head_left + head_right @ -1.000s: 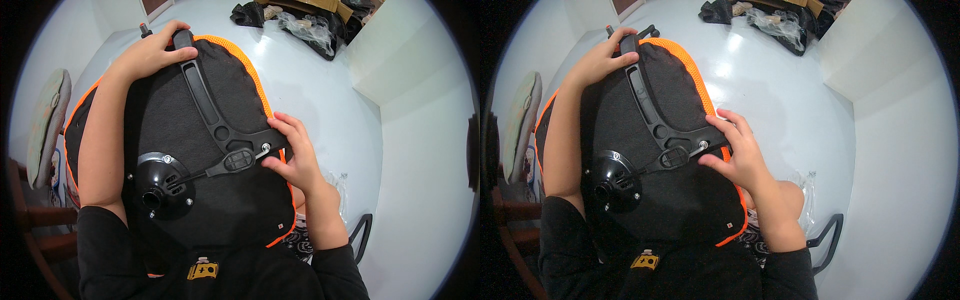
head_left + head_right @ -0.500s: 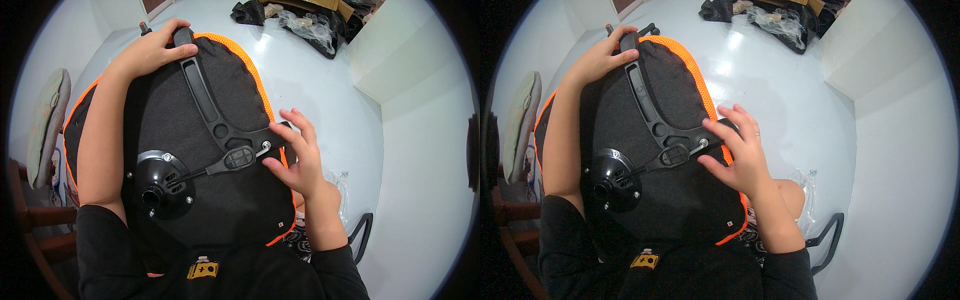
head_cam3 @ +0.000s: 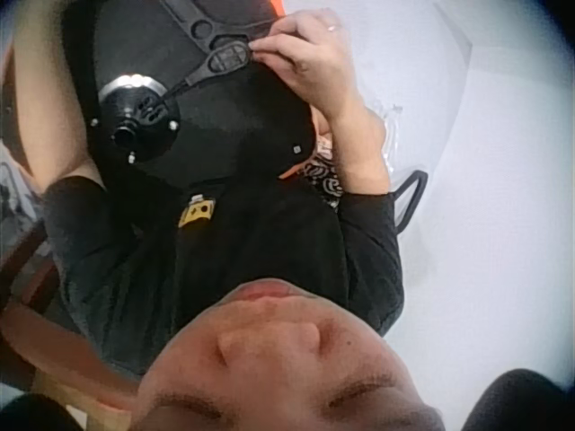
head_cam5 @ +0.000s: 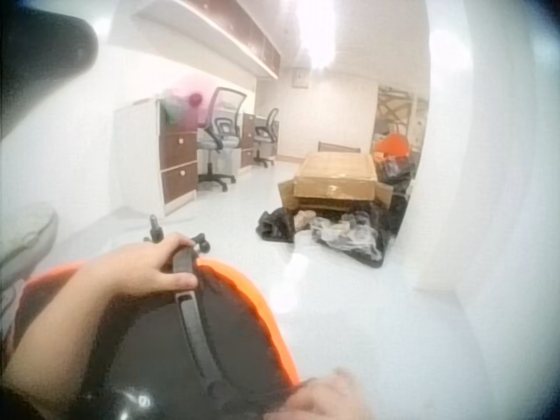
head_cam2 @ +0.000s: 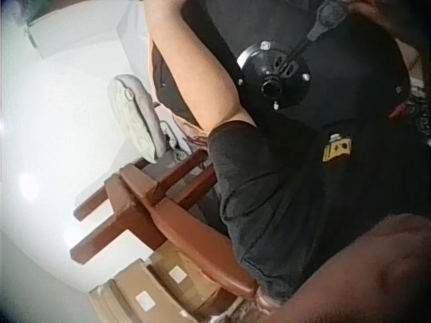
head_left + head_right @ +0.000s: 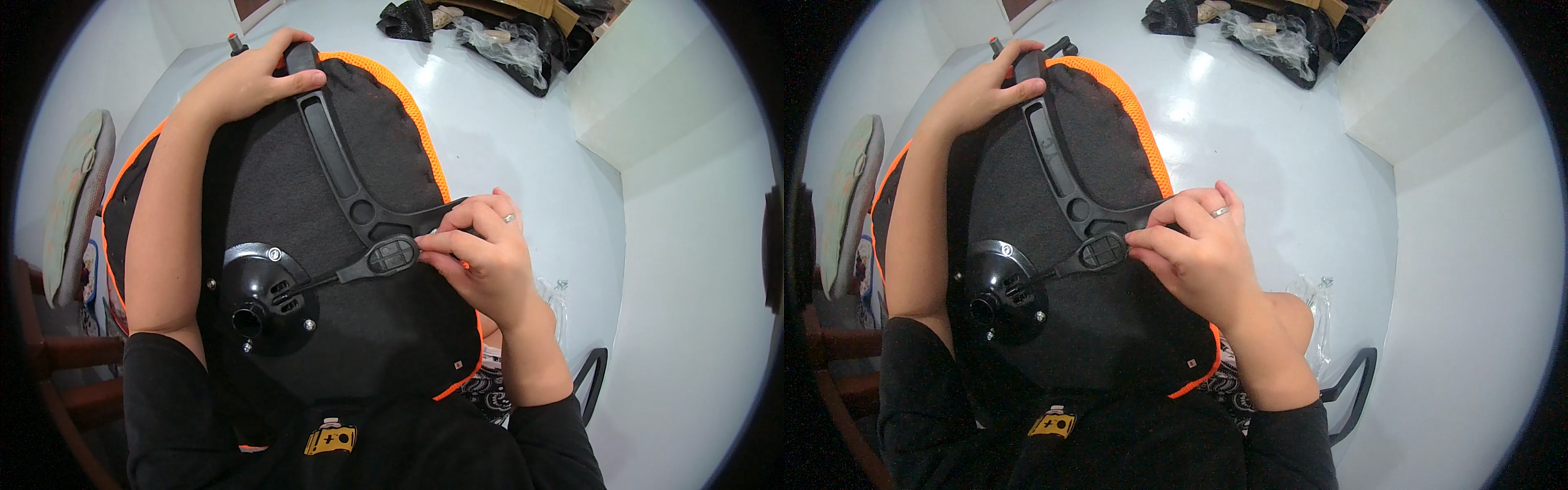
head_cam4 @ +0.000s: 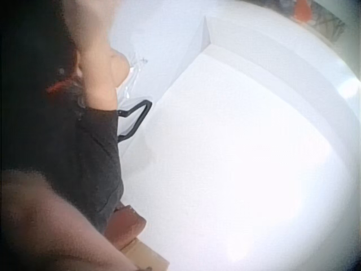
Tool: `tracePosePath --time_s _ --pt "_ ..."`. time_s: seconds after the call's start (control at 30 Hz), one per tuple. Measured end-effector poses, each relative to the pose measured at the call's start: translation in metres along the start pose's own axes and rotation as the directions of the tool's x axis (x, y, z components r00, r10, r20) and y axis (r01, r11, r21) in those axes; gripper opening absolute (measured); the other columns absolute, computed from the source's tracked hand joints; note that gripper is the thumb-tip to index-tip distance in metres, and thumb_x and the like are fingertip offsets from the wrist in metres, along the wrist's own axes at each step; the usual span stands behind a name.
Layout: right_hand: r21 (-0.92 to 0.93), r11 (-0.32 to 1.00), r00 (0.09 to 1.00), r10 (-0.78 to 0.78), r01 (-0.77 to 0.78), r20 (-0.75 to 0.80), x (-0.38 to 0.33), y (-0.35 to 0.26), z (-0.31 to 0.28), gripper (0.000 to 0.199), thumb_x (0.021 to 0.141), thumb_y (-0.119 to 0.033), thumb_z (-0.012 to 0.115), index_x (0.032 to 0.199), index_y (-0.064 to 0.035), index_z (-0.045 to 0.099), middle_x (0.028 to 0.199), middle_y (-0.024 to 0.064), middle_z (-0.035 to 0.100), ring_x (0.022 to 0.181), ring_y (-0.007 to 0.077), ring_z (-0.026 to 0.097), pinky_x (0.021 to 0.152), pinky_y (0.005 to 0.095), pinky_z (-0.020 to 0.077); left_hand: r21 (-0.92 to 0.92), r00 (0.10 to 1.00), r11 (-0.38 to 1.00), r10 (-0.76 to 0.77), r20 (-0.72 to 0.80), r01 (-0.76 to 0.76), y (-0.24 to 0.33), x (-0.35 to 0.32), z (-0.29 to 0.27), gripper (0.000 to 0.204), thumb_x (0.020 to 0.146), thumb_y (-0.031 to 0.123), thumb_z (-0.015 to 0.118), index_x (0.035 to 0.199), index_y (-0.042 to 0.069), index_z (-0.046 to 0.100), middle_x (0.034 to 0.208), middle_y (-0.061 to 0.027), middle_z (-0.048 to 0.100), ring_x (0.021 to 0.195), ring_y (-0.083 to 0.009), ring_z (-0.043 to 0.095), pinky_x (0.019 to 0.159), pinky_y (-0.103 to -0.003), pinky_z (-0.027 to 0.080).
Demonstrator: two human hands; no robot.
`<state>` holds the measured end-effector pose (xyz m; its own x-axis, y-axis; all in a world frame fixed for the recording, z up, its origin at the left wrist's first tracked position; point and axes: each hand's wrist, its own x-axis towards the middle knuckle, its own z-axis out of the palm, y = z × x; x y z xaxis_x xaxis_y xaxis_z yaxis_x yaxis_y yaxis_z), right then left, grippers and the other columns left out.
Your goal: The person assembles an office chair by attaching the backrest frame to the seat cushion. They align the parts, insert bolts, and tighten them using a hex key while sitting on the floor.
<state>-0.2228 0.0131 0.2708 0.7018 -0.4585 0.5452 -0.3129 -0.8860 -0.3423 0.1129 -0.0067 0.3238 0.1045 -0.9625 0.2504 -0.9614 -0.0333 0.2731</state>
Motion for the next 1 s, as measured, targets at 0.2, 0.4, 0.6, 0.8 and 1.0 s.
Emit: tracePosePath --time_s 0.2,0.4,0.6,0.8,1.0 --pt "0.091 0.980 0.984 0.175 -0.176 0.026 0.017 -0.002 0.005 0.019 0.069 -0.013 0.074 0.086 -0.0187 0.069 0.071 -0.0023 0.052 0.078 0.0186 0.053 0.084 0.0450 0.0382 -0.004 0.999 1.000 -0.017 0.038 0.017 0.008 -0.002 -0.002 0.067 0.081 0.060 0.058 0.132 0.020 0.042 0.108 -0.0189 0.062 0.108 -0.0344 0.057 0.091 -0.041 0.043" --pt "0.166 0.965 0.979 0.206 -0.201 -0.009 0.012 0.007 0.005 0.019 0.075 -0.014 0.069 0.094 -0.0164 0.070 0.070 0.0007 0.055 0.070 0.0200 0.053 0.069 0.0368 0.0410 -0.005 0.997 1.000 -0.029 0.068 0.029 0.007 -0.003 -0.003 0.067 0.081 0.061 0.057 0.132 0.019 0.042 0.110 -0.0196 0.061 0.110 -0.0357 0.056 0.092 -0.041 0.043" --pt "0.171 0.966 0.971 0.214 -0.195 -0.103 0.006 0.021 -0.002 0.015 0.076 -0.009 0.070 0.091 -0.0108 0.070 0.078 0.0055 0.059 0.074 0.0226 0.057 0.064 0.0324 0.0448 -0.016 0.999 1.000 -0.024 0.027 0.024 0.004 -0.004 0.001 0.064 0.083 0.057 0.058 0.131 0.019 0.042 0.108 -0.0198 0.062 0.109 -0.0345 0.057 0.092 -0.041 0.042" --pt "0.149 0.977 0.963 0.182 -0.153 -0.199 -0.022 0.019 -0.002 0.020 0.072 0.003 0.070 0.089 -0.0066 0.069 0.086 0.0065 0.062 0.080 0.0210 0.060 0.065 0.0296 0.0480 -0.017 0.996 0.999 -0.047 0.080 0.049 0.009 -0.004 -0.004 0.063 0.083 0.054 0.059 0.132 0.018 0.042 0.109 -0.0187 0.061 0.107 -0.0320 0.057 0.092 -0.039 0.042" --pt "0.131 0.973 0.943 0.219 -0.191 -0.251 -0.044 -0.002 0.004 0.020 0.071 0.004 0.071 0.089 -0.0054 0.068 0.086 0.0071 0.063 0.078 0.0223 0.059 0.065 0.0299 0.0474 -0.009 1.000 1.000 -0.001 0.000 0.001 -0.003 -0.002 0.003 0.077 0.074 0.070 0.058 0.130 0.018 0.046 0.108 -0.0204 0.062 0.102 -0.0349 0.061 0.089 -0.039 0.047"
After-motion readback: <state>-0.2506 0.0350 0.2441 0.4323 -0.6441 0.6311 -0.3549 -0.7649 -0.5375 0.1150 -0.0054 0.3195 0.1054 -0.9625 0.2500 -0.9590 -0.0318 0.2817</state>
